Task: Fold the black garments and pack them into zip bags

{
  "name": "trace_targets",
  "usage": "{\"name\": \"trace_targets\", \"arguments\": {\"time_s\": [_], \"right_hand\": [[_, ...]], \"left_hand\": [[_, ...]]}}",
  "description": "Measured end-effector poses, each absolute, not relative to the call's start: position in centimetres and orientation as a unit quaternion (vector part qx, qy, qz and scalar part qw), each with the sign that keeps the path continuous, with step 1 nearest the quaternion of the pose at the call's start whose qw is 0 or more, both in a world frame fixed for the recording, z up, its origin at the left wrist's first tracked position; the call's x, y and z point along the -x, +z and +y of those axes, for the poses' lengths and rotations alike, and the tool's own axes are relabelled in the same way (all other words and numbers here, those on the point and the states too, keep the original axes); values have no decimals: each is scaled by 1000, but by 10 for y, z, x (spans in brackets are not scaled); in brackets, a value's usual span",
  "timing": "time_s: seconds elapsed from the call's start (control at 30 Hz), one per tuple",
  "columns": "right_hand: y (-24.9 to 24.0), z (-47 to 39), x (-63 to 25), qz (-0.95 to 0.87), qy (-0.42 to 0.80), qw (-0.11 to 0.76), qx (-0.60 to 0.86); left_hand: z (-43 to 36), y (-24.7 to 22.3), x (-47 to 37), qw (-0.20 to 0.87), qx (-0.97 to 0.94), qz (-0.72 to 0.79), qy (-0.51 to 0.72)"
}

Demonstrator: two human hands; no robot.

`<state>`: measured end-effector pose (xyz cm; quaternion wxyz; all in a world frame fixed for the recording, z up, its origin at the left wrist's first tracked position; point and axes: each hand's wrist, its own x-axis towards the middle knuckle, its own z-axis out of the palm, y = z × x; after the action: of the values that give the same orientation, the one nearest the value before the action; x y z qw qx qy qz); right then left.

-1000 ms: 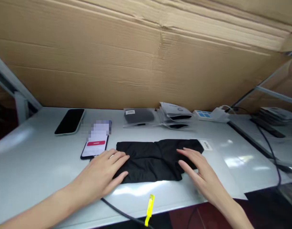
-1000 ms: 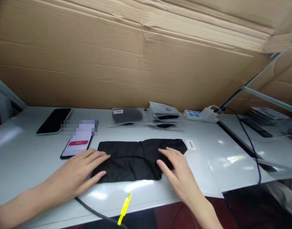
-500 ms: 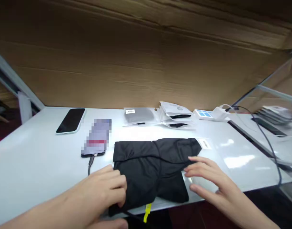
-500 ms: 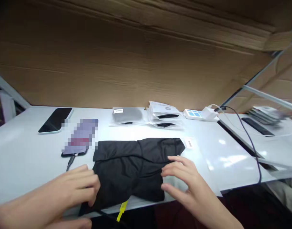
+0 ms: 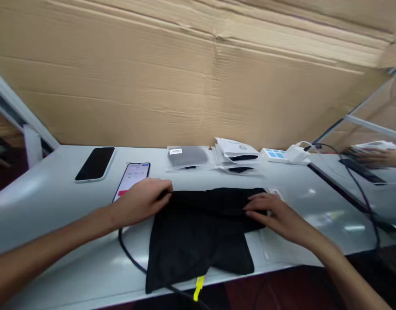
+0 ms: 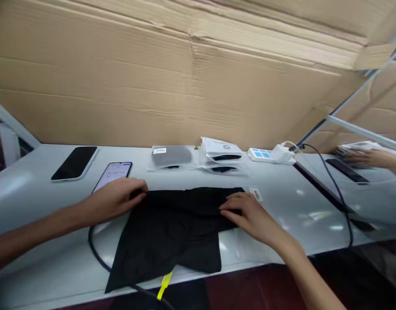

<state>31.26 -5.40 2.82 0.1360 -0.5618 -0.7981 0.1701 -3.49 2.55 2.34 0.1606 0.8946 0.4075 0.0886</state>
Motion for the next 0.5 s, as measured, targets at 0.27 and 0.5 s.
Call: {"name": "trace_targets", "arguments": {"time_s": [0.27, 0.5], "right_hand": [[37, 9, -307, -702, 164, 272, 638], [40, -4, -314, -710, 157, 270, 631]], "left_hand": [[93, 28, 29, 231, -843, 459, 159], [67, 38, 37, 211, -867, 420, 166]]}}
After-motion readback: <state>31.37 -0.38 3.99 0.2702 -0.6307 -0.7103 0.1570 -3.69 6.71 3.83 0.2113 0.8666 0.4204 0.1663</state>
